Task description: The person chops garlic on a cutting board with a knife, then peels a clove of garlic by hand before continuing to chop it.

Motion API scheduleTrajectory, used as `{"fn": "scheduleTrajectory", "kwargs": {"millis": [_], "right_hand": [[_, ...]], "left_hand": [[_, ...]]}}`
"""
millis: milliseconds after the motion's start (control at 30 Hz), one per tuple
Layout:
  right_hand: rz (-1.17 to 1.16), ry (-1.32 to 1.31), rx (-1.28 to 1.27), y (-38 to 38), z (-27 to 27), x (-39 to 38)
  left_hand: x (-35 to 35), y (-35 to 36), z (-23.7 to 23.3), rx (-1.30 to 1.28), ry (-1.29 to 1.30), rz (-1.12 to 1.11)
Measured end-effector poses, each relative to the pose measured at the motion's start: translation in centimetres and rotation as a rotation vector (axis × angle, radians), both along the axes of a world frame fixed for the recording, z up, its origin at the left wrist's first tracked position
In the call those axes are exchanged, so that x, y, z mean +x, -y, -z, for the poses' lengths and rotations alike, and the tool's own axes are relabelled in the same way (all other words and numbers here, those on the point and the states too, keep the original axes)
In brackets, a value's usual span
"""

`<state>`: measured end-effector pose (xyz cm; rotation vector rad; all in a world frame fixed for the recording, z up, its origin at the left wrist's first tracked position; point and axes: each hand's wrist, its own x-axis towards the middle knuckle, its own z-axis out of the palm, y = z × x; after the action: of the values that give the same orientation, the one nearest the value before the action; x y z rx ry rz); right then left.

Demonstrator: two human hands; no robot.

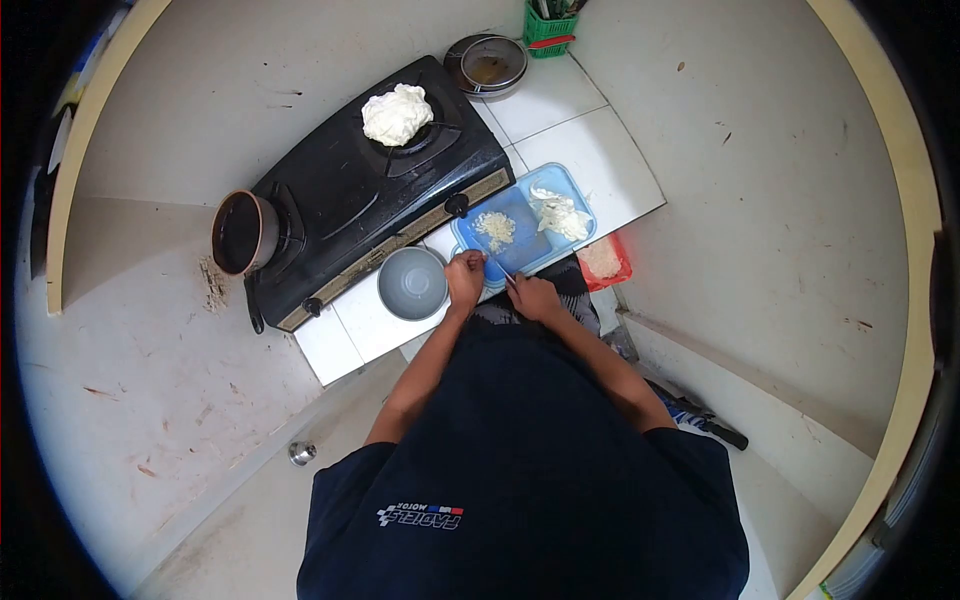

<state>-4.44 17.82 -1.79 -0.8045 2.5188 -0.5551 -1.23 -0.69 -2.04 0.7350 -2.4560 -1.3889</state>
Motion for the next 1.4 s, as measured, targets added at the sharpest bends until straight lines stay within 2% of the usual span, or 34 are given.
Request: {"fn": "scheduleTrajectory", "kwargs": {"millis": [100, 267, 767, 867, 967, 1400], "right_hand": [[-0.021, -0.010, -0.026, -0.3, 0.3, 0.3], [-0.021, -0.012, 0.015, -0.3, -0.4, 0.5], [-0.028, -0.078, 0.016, 0.2, -0.7, 0.8], [-0.009, -0.061, -0.026, 0.8, -0.8, 0.5], [-0.012, -0.035, 0.003, 1.6, -1.4, -0.2], [0.014, -0.070, -0.004, 1.5, 0.0, 0.5]], "left_hand": [[0.0, -0.2, -0.4, 0.021, 0.019, -0.002], [0.1, -0.2, 0.0, -0.085, -0.013, -0.013], [0.0, -0.6, -0.5, -0.020, 0.055, -0.045], [0.0, -0.5, 0.6, 0.004, 0.045, -0.043], [-0.1, -0.7, -0.6, -0.053, 0.060, -0.039], [0.0, -0.5, -0.2, -0.047, 0.043, -0.029]]}}
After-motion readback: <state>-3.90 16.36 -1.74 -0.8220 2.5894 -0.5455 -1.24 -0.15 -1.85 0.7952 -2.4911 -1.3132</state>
